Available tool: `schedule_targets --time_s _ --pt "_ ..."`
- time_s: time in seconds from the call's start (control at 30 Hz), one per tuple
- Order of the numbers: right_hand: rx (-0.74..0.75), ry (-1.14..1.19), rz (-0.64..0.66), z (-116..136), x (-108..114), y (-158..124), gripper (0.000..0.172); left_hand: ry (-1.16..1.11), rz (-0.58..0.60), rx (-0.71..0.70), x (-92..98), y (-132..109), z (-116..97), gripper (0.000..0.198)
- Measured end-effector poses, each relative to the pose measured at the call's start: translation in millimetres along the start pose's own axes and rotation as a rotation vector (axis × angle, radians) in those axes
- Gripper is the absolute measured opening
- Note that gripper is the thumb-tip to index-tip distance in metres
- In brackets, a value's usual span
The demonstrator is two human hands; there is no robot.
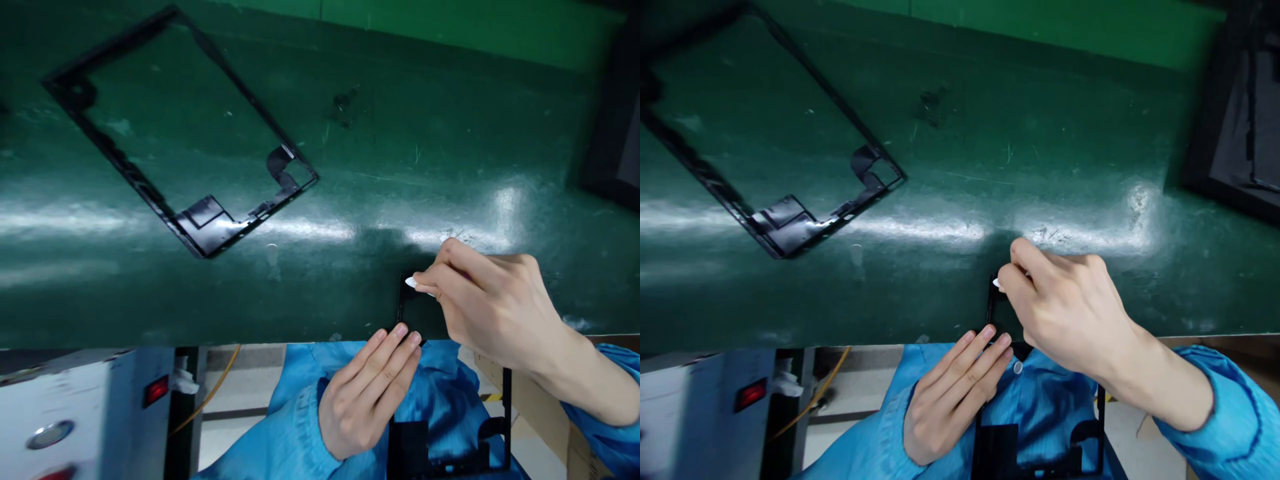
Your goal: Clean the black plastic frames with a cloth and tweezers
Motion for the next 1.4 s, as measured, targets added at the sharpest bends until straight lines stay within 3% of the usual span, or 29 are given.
schedule_targets --time_s 0.3,0.6,0.97,1.4 --pt "0.001 -0.101 -0.010 1 -6 7 0.023 -0.025 -0.035 0.002 3.7 2 2 0.033" --pt "0.047 0.000 0.089 21 -13 -7 0.023 -0.047 -0.045 0.021 7.0 7 3 0.031" --pt "0.034 -0.123 -0.005 11 -10 0 0.021 -0.041 -0.039 0.034 2.5 1 4 0.033" --pt "0.082 0.055 0.109 28 -16 -16 0.027 -0.037 -0.052 0.021 4.9 2 5 0.032"
Point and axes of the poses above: each hand's wrist, its own y-axis towards the middle knuckle, its own x-axis out of the back of the hand, z = x × y, the point moved 10 cm from there along y, towards the middle knuckle, and after that the axes turned 4 degrees about -y, right-handed, at the moved point
